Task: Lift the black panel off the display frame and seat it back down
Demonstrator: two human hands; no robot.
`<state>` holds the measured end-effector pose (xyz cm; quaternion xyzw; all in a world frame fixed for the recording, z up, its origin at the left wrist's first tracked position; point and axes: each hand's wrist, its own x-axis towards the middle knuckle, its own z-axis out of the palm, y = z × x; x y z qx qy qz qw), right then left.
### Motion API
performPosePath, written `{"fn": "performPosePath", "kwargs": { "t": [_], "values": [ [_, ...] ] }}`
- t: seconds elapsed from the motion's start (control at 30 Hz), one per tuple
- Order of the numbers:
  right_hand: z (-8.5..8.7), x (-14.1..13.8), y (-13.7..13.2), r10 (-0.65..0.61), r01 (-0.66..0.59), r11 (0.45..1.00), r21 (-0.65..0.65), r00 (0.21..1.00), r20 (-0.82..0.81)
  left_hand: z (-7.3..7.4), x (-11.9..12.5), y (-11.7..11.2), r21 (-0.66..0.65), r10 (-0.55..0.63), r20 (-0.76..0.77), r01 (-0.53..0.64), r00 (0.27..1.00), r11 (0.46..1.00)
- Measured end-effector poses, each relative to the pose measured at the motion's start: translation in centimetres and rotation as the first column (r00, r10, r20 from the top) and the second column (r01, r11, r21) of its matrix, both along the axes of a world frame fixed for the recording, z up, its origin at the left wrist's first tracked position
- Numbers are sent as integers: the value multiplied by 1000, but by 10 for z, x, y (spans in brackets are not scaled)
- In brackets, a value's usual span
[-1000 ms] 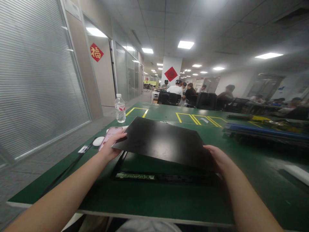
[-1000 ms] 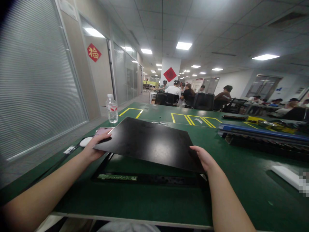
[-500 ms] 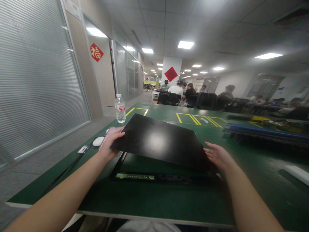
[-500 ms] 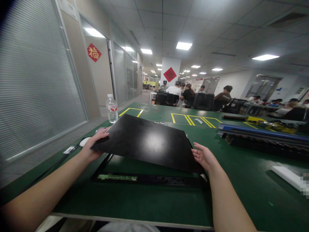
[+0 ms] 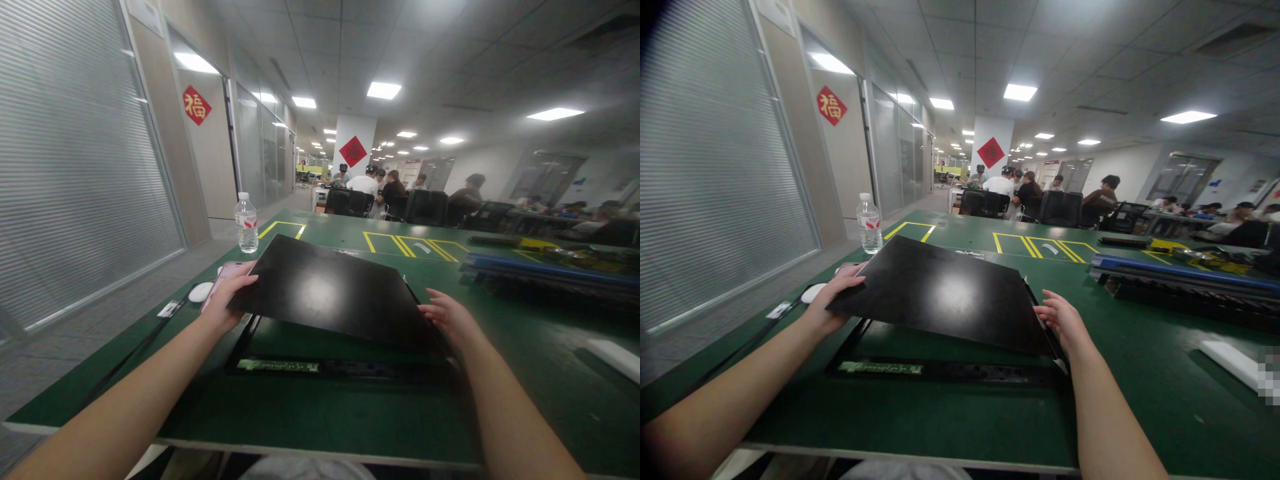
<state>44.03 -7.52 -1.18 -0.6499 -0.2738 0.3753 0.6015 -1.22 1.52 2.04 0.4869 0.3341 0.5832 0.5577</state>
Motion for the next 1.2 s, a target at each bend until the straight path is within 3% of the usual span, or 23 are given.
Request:
{"fn": "performPosePath", "kwargs": {
  "t": [0.43,0.7,1.2],
  "values": [
    [-3,-2,3,-61,64,998,-25,993,105,2,2,-5,-12,-49,-5,49,999,999],
    [0,-3,2,-83,88,992,-95,995,53,2,6,-10,-113,-23,-25,20,999,993],
    [2,-6,2,-109,132,976,-176,985,133,-1,6,-11,-193,18,-54,-28,998,981]
  ]
}}
